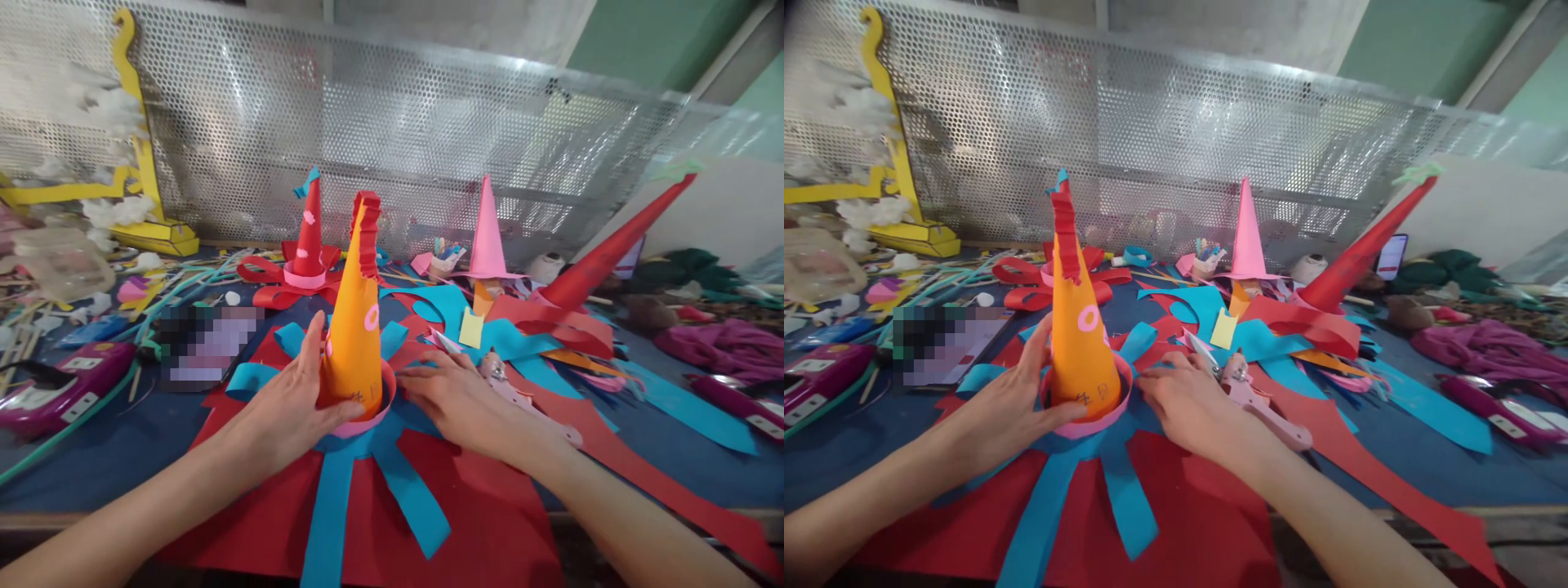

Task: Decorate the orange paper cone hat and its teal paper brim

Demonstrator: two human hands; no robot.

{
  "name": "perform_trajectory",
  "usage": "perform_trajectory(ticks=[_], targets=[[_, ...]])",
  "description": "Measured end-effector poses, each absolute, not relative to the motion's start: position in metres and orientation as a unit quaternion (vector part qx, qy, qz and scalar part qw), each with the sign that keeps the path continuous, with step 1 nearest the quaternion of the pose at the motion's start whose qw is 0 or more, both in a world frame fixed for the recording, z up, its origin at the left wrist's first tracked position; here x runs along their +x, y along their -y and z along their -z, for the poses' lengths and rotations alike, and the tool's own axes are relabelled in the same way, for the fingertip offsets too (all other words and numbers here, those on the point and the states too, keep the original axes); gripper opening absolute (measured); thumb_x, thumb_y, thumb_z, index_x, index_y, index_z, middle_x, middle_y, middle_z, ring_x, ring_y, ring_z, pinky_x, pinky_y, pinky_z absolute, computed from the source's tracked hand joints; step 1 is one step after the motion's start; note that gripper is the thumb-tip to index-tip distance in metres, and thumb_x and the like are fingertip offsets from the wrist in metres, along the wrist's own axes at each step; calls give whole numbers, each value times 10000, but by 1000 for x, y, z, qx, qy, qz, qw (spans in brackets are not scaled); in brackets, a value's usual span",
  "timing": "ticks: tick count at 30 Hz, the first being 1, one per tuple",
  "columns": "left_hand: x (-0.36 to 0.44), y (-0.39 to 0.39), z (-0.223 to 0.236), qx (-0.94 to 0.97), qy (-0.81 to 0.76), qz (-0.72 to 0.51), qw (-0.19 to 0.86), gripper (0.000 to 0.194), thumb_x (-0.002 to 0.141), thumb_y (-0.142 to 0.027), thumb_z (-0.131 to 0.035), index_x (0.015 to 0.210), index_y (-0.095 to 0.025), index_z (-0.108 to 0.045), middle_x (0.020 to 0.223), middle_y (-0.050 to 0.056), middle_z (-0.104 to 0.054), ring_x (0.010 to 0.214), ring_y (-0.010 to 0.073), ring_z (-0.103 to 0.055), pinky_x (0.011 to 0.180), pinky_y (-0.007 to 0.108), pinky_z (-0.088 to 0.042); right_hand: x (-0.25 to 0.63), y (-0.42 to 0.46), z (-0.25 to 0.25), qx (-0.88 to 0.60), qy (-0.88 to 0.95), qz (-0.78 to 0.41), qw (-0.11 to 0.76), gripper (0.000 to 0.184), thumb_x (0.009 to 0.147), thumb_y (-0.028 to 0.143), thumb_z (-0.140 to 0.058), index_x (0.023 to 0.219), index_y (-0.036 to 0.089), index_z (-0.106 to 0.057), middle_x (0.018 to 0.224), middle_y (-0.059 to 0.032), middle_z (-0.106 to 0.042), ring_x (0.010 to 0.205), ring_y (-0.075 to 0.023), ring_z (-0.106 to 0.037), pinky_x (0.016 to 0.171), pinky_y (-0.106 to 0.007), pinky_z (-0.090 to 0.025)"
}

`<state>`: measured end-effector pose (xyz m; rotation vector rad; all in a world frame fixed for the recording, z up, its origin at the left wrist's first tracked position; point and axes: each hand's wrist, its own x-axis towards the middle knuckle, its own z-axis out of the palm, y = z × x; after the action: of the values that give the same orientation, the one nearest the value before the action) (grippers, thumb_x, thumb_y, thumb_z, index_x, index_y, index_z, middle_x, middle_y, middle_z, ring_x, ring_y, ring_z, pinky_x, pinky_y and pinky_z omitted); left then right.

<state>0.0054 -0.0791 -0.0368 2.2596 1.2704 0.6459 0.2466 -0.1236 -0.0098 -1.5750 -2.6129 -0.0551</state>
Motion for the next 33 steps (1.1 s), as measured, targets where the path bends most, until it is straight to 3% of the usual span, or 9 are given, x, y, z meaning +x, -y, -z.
perform_trajectory(ticks=[4,7,12,16,20,23,27,29,33], targets=[[6,72,21,811,-450,-268,262,1002,784,-438,-679,1533,-201,-56,1322,180,-599,1153,363,-643,926,505,-542,259,129,-15,-573,800,24,175,293,975,193,-443,1067,235,-717,1037,-52,-738,985,-239,-660,839,-353,-497],[-3,66,5,802,-380,-317,335,904,736,-347,-723,1476,-222,-219,1308,121,-623,1138,294,-656,919,441,-563,269,138,-30,-608,753,12,252,304,975,305,-451,1113,226,-710,1004,-51,-753,849,-224,-692,730,-327,-525],[-25,58,-21,795,-264,-305,454,576,775,-231,-670,1307,-200,-451,1274,52,-664,1138,232,-650,932,403,-557,281,149,-34,-621,683,-23,384,402,950,424,-481,1234,182,-630,1186,-105,-696,1019,-272,-672,792,-380,-565],[-32,62,-41,820,-243,-244,456,429,765,-216,-670,1181,-186,-569,1142,40,-727,1024,236,-695,869,427,-585,282,152,-29,-631,659,-117,392,439,924,486,-526,1267,221,-596,1252,-107,-661,1147,-300,-618,826,-397,-567],[-32,70,-51,852,-193,-215,436,394,782,-228,-662,1171,-209,-605,1182,25,-713,1074,226,-677,928,415,-560,276,159,-22,-618,633,-274,378,462,906,545,-540,1231,226,-616,1196,-100,-690,1044,-285,-658,741,-376,-572],[-33,73,-51,860,-180,-223,421,429,789,-240,-637,1211,-205,-571,1233,29,-682,1129,217,-649,983,418,-523,274,164,-16,-591,623,-344,379,483,847,516,-643,1201,188,-638,1109,-85,-710,1004,-252,-659,796,-345,-544],[-34,74,-50,851,-187,-228,435,505,763,-305,-652,1238,-184,-534,1270,71,-652,1180,250,-618,977,436,-521,272,168,-9,-578,604,-386,391,500,767,435,-732,1170,154,-639,1048,-92,-709,990,-239,-656,861,-361,-517],[-34,74,-49,855,-198,-219,426,503,763,-361,-653,1220,-179,-551,1196,75,-689,1156,270,-631,935,457,-539,270,169,-6,-583,597,-384,396,493,732,409,-745,1135,144,-643,1050,-107,-702,988,-247,-656,869,-381,-516],[-36,73,-47,867,-243,-289,324,546,794,-514,-603,1218,-171,-570,1094,90,-717,1141,304,-627,886,504,-541,269,172,-6,-587,607,-364,393,457,701,390,-745,1076,146,-653,1046,-115,-704,984,-263,-662,869,-402,-520]])
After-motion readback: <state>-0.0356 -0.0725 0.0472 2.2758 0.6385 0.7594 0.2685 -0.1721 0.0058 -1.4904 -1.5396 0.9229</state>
